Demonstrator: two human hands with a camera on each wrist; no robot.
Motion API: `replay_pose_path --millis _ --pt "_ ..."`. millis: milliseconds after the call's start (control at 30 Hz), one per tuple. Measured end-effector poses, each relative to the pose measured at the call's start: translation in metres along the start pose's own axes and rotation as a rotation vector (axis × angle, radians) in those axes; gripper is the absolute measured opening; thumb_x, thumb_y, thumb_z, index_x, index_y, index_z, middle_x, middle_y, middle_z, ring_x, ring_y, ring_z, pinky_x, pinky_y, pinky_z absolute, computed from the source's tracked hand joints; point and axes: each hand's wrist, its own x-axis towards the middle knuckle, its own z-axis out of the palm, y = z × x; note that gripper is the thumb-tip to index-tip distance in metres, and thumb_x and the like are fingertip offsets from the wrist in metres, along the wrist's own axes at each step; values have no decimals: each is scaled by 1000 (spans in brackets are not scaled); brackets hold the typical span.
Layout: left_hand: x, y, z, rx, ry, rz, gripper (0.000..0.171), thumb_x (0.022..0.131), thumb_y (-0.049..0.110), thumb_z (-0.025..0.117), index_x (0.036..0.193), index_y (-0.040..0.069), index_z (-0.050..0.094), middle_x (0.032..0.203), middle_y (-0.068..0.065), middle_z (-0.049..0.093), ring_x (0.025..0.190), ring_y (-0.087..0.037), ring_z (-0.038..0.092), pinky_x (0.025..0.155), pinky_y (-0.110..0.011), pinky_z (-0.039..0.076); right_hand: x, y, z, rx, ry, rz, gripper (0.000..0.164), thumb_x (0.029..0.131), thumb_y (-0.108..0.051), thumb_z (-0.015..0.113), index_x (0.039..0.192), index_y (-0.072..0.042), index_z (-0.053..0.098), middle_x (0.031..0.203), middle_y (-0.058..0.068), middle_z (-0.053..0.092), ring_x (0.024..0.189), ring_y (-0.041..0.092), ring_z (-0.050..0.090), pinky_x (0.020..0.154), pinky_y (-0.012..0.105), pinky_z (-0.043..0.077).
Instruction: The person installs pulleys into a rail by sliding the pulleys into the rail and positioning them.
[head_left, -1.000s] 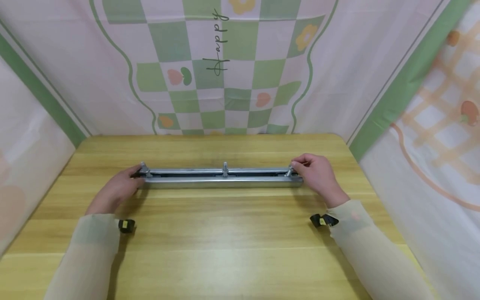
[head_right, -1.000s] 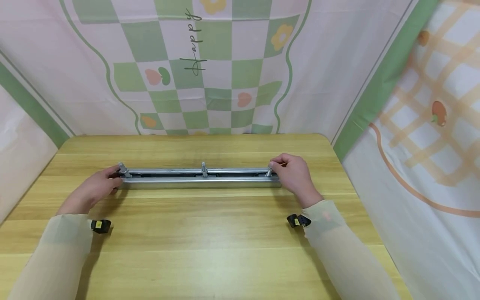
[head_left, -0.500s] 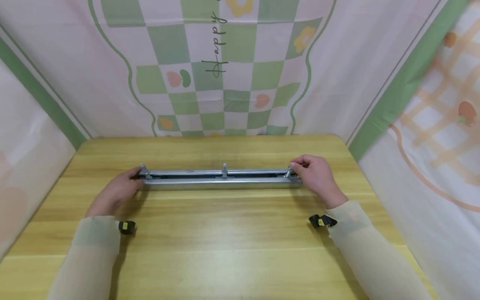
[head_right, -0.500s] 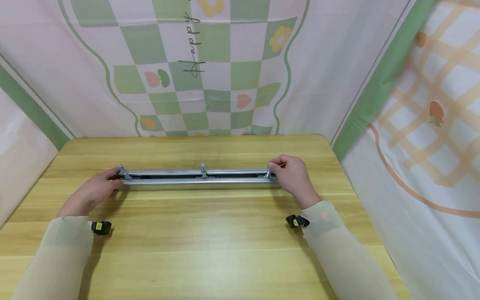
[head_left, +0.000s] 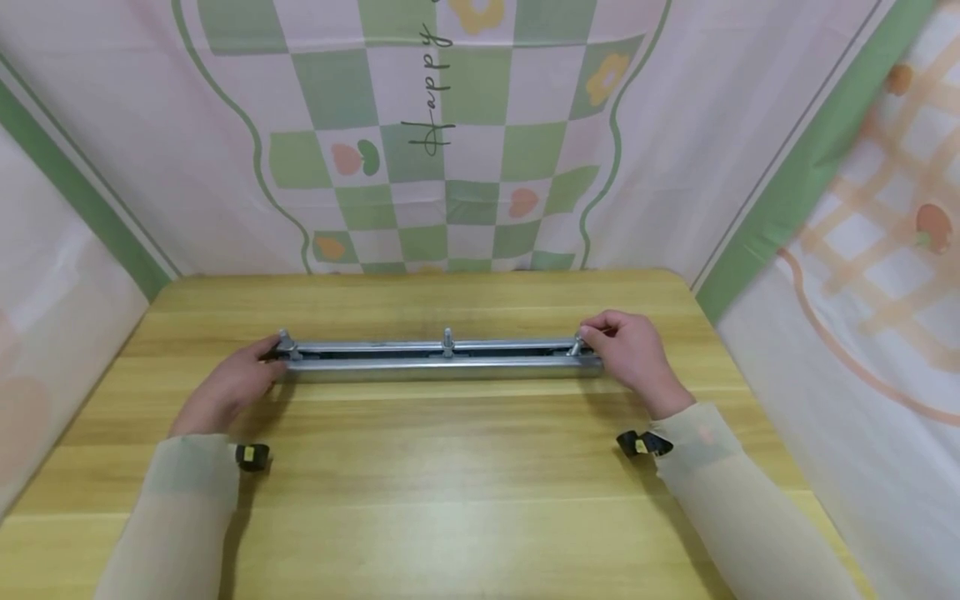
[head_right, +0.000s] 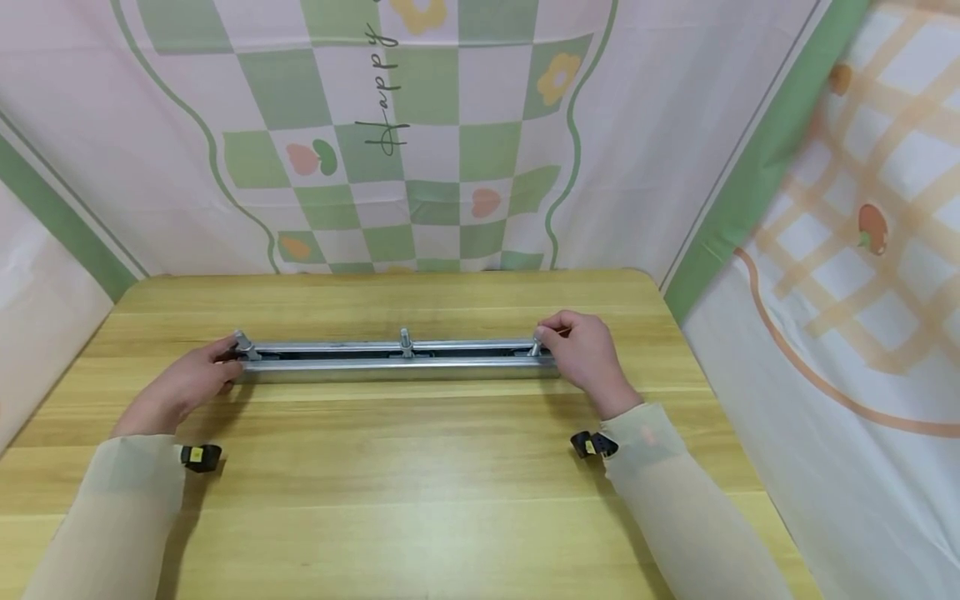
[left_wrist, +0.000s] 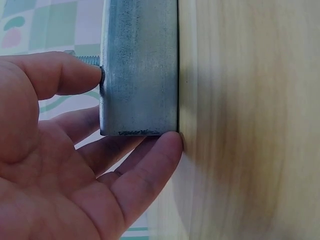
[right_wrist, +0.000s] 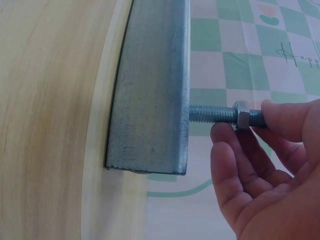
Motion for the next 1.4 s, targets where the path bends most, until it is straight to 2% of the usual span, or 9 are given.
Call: replay_pose_path --millis 500,767,1033,1300,1400 --pt "1 -2 -1 13 6 20 69 105 28 43 160 12 4 159 -33 5 136 -50 21 107 -68 20 -1 1 1 -2 19 -19 21 99 -26 64 101 -8 75 97 9 72 84 25 61 73 40 47" --pt "1 -4 0 1 -6 -3 70 105 29 43 161 13 3 160 -30 2 142 -53 7 108 -69 11 -2 -2 2 -5 27 -16 20 98 -24 64 100 -7 75 97 9 72 85 25 61 74 40 46" --pt "2 -4 1 27 1 5 70 105 31 42 161 13 4 161 -30 3 142 -53 7 108 -70 11 -2 -2 1 -2 25 4 20 99 -25 64 101 -8 75 97 9 71 86 26 60 74 40 46" --pt "-1 -2 2 2 -7 -19 69 106 32 41 161 20 1 162 -25 -2 142 -53 -1 106 -73 6 -1 -2 2 -7 23 9 21 99 -26 64 101 -8 75 97 9 71 86 26 61 75 40 46" --pt "-2 -1 3 -7 -7 -21 69 106 31 40 161 19 0 162 -25 -2 142 -54 -2 106 -73 6 -1 -2 2 -8 17 14 21 99 -26 63 101 -8 74 98 9 71 87 26 61 75 40 46"
